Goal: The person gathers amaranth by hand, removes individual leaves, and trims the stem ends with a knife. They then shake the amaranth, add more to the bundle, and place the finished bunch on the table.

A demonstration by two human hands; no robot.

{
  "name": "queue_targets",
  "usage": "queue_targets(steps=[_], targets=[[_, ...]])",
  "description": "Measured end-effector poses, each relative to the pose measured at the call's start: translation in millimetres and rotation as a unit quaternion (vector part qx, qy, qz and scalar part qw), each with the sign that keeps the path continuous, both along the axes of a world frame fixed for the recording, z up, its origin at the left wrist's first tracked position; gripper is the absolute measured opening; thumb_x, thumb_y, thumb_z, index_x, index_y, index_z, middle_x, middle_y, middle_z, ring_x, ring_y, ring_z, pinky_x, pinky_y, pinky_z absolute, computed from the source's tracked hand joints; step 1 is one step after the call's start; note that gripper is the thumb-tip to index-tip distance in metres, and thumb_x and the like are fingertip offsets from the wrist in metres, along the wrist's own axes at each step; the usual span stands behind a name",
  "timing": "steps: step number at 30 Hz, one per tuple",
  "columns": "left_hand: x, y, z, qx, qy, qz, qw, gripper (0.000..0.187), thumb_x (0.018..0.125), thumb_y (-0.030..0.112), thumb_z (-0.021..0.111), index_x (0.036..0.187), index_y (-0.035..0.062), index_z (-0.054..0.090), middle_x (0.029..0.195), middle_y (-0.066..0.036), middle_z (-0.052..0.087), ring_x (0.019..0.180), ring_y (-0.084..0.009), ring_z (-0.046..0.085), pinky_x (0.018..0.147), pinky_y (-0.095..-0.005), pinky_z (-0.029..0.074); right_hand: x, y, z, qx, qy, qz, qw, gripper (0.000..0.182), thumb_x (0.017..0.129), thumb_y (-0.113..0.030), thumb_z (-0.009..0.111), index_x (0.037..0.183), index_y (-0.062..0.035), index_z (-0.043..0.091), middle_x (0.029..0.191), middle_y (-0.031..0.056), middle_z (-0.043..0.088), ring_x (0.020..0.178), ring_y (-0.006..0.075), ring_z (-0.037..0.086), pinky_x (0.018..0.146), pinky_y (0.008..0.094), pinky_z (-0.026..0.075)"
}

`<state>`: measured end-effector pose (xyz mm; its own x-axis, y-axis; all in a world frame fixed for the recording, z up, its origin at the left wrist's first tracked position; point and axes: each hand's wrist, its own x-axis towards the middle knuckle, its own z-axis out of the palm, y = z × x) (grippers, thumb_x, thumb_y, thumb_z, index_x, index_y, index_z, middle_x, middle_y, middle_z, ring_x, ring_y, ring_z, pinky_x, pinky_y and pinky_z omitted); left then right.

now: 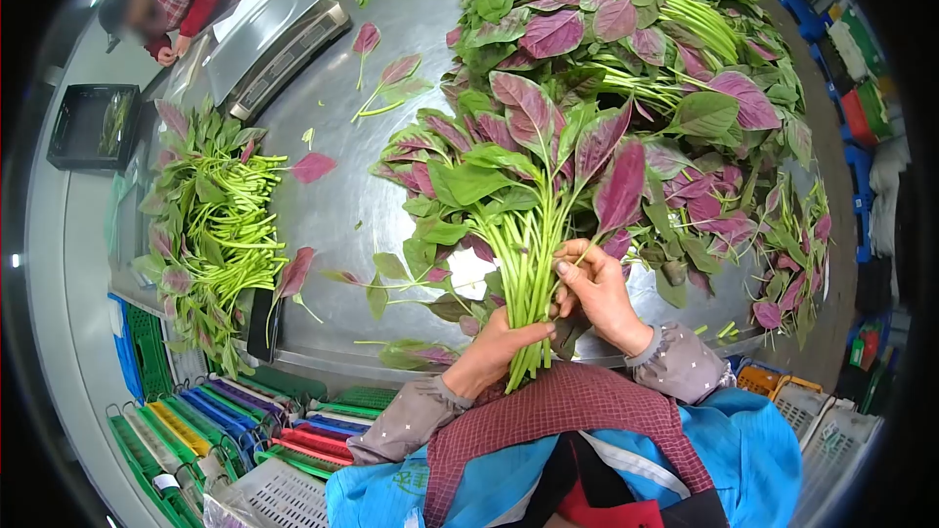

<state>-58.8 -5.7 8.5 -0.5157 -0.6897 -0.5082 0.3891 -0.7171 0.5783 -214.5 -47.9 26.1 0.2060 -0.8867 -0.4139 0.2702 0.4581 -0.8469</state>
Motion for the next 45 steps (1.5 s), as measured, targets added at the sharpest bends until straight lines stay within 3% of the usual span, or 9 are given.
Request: queue_targets(steps=[12, 14, 18, 20, 21, 25, 28, 34, 45], targets=[[9.1, 1.8, -0.5, -0.055, -0.093, 0.043, 0.993, 0.023, 0.075, 0.011, 0.062, 0.093, -0.0001, 0.054, 0.072, -0.007, 0.058, 0.062, -0.0166, 0.057, 0.056, -0.0272, 0.046, -12.1, 13.3, 2.2, -0.406, 0.175, 0.210, 0.872, 0.011, 0.076, -0.013, 0.061, 0.079, -0.0031, 0.056, 0.071, 0.0065, 0.055, 0.063, 0.0227, 0.056, 0.055, 0.0303, 0.044], [11.6, -2.7, -1.8, -0.322, -0.478, 0.078, 0.814, 0.024, 0.072, 0.013, 0.063, 0.090, -0.0010, 0.054, 0.070, -0.014, 0.059, 0.059, -0.0263, 0.058, 0.056, -0.0335, 0.046, -15.2, 17.1, 34.6, -0.306, 0.125, 0.105, 0.938, 0.021, 0.081, -0.020, 0.058, 0.082, 0.0003, 0.054, 0.075, 0.0050, 0.059, 0.061, 0.0158, 0.057, 0.054, 0.0254, 0.045], [23.3, -0.3, -11.1, -0.365, -0.515, 0.096, 0.770, 0.027, 0.071, 0.015, 0.066, 0.093, 0.0000, 0.058, 0.080, -0.018, 0.062, 0.074, -0.0302, 0.061, 0.064, -0.0347, 0.047, -29.1, -1.2, 14.3, -0.092, -0.118, 0.034, 0.988, 0.028, 0.081, -0.013, 0.059, 0.102, 0.0031, 0.051, 0.082, 0.0085, 0.060, 0.058, 0.0061, 0.053, 0.051, 0.0196, 0.043], [24.2, -2.3, -36.9, -0.284, -0.485, 0.123, 0.817, 0.030, 0.071, 0.016, 0.068, 0.095, 0.0007, 0.059, 0.084, -0.016, 0.063, 0.078, -0.0256, 0.062, 0.067, -0.0332, 0.047, -7.8, 2.0, 10.4, -0.162, 0.198, 0.120, 0.959, 0.052, 0.081, -0.037, 0.054, 0.116, 0.0007, 0.044, 0.091, 0.0103, 0.060, 0.065, 0.0147, 0.058, 0.054, 0.0223, 0.043], [24.5, -2.2, -43.1, -0.279, -0.426, 0.109, 0.854, 0.033, 0.070, 0.012, 0.068, 0.098, -0.0004, 0.056, 0.088, -0.011, 0.062, 0.081, -0.0205, 0.060, 0.071, -0.0313, 0.046, 6.8, -0.9, 16.2, -0.296, 0.152, 0.073, 0.940, 0.042, 0.076, -0.015, 0.065, 0.109, 0.0026, 0.047, 0.090, 0.0084, 0.057, 0.069, 0.0085, 0.052, 0.061, 0.0237, 0.044], [13.1, 0.4, -27.1, -0.240, -0.429, 0.097, 0.865, 0.033, 0.070, 0.012, 0.070, 0.097, -0.0001, 0.056, 0.086, -0.005, 0.060, 0.079, -0.0138, 0.057, 0.070, -0.0283, 0.046, 22.3, -14.0, -16.8, -0.189, 0.326, 0.114, 0.919, 0.037, 0.078, -0.027, 0.063, 0.094, 0.0018, 0.047, 0.070, 0.0030, 0.054, 0.061, 0.0136, 0.053, 0.055, 0.0260, 0.044], [12.0, 3.2, -20.1, -0.225, -0.435, 0.095, 0.867, 0.030, 0.069, 0.014, 0.070, 0.092, -0.0004, 0.056, 0.079, -0.005, 0.060, 0.072, -0.0125, 0.055, 0.066, -0.0278, 0.045, 26.1, -25.4, -25.5, -0.025, 0.073, 0.068, 0.995, 0.029, 0.086, -0.028, 0.053, 0.092, -0.0001, 0.049, 0.072, 0.0016, 0.055, 0.045, 0.0051, 0.047, 0.038, 0.0162, 0.035], [7.3, 6.2, -22.2, -0.212, -0.420, 0.097, 0.877, 0.028, 0.069, 0.013, 0.070, 0.088, -0.0009, 0.055, 0.076, -0.004, 0.059, 0.068, -0.0107, 0.052, 0.063, -0.0275, 0.044, 21.6, -23.1, -17.5, 0.016, 0.033, 0.080, 0.996, 0.018, 0.088, -0.021, 0.049, 0.079, -0.0055, 0.050, 0.070, -0.0019, 0.053, 0.048, 0.0046, 0.046, 0.041, 0.0169, 0.038], [-5.4, 8.9, -28.0, -0.245, -0.473, 0.093, 0.841, 0.034, 0.067, 0.019, 0.068, 0.091, -0.0009, 0.054, 0.072, -0.014, 0.061, 0.068, -0.0281, 0.061, 0.062, -0.0348, 0.047, 34.5, -31.5, 35.1, -0.433, 0.360, 0.066, 0.823, 0.021, 0.068, -0.011, 0.067, 0.085, -0.0031, 0.058, 0.066, 0.0053, 0.050, 0.050, 0.0175, 0.049, 0.046, 0.0268, 0.039]])
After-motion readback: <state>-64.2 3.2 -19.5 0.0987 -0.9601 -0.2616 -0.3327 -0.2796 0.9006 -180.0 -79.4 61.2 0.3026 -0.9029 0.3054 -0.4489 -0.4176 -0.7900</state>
